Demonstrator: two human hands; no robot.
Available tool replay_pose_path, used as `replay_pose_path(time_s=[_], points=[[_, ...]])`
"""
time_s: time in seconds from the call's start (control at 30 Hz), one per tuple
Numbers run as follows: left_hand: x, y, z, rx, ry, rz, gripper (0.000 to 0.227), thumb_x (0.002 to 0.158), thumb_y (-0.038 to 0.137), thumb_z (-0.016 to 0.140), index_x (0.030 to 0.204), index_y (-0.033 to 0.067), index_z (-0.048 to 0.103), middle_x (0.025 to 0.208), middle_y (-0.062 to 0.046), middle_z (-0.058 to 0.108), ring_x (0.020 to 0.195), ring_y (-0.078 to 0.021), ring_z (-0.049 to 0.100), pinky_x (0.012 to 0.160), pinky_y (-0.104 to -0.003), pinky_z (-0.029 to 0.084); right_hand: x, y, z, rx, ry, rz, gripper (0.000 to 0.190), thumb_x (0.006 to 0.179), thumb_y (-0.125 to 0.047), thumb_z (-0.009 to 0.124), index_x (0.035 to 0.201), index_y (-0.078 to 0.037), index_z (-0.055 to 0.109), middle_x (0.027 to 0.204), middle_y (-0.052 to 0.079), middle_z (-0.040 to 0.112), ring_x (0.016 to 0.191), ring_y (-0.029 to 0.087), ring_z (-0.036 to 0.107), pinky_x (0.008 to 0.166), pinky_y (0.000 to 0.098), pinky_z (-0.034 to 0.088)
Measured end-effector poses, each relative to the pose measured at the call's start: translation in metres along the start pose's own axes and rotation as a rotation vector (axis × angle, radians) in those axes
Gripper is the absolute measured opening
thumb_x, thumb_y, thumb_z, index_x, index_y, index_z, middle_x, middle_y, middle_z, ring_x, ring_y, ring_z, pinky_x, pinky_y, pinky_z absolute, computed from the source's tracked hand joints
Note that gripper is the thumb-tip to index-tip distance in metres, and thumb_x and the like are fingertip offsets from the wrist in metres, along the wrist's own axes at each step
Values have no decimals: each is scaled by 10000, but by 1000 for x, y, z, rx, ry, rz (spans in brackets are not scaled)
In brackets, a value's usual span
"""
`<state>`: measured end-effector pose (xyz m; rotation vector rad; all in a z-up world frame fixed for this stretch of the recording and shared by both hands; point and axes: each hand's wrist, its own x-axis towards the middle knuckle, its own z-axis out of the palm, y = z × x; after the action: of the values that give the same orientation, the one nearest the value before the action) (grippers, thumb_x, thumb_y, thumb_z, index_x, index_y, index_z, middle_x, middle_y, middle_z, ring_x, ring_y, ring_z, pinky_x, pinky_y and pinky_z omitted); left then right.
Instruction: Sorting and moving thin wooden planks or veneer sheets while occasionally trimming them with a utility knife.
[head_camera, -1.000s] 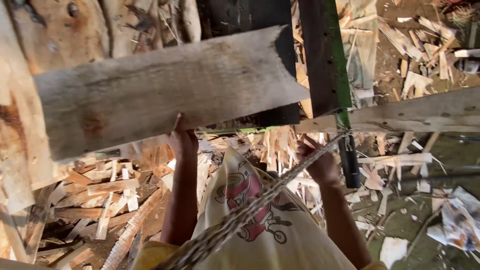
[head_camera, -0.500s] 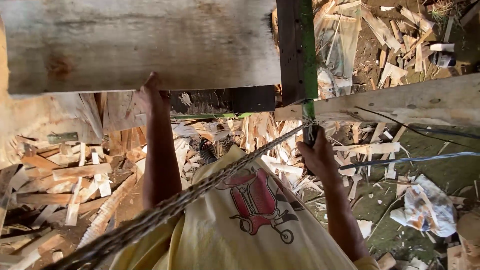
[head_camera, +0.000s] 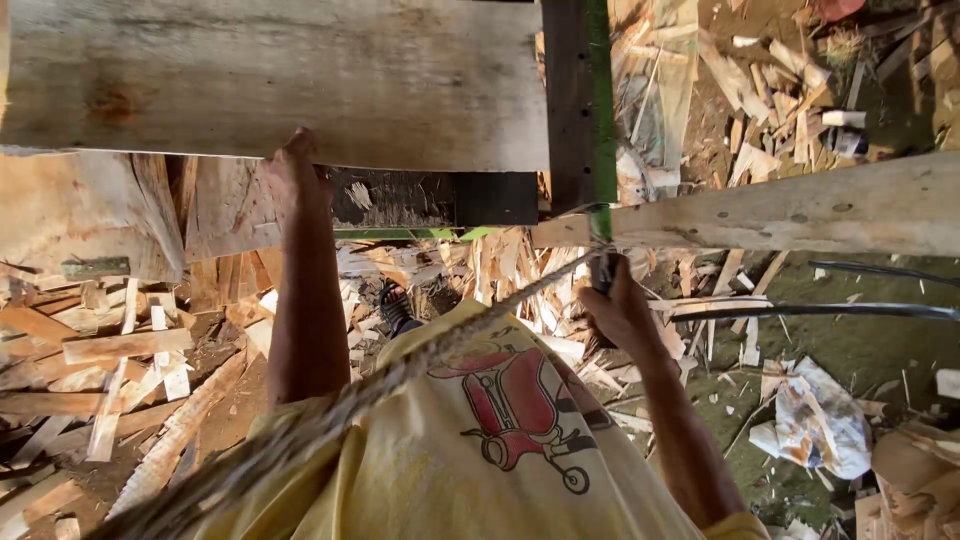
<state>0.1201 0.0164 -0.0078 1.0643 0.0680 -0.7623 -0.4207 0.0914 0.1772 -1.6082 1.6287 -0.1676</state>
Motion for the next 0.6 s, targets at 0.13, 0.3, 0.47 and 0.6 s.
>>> replay_pose_path(time_s=[0.13, 0.3, 0.47, 0.6], points=[[-38, 31, 33, 156, 125, -32, 575, 780, -134, 707, 1290, 8, 482, 708, -39, 642, 455, -118, 482, 362, -268, 404, -49, -110, -91, 40, -48, 236, 575, 880, -317, 696, 1329, -94, 412, 785, 120, 631, 569, 233, 626, 496, 394, 571], [-25, 16, 19, 157, 182, 2, 586, 775, -121, 741, 1289, -41, 472, 703, -86, 602, 462, -121, 426, 359, -280, 340, -49, -96, -103, 288, -1, 84, 457, 848, -265, 733, 1165, -33, 500, 809, 82, 575, 584, 152, 588, 455, 355, 568], [21, -32, -35, 142, 149, -2, 356, 896, -34, 765, 1186, -88, 565, 784, -77, 627, 549, -121, 529, 447, -294, 437, 49, 82, 105, 31, 55, 52, 484, 784, -216, 726, 1185, -41, 520, 812, 105, 650, 613, 206, 628, 500, 361, 549], [66, -31, -38, 35, -63, -56, 286, 992, 75, 795, 988, 53, 510, 742, -22, 527, 549, -129, 446, 441, -311, 379, 112, 139, 151, -273, 220, -230, 423, 702, -275, 829, 991, -81, 589, 789, 101, 605, 680, 251, 594, 539, 397, 512]])
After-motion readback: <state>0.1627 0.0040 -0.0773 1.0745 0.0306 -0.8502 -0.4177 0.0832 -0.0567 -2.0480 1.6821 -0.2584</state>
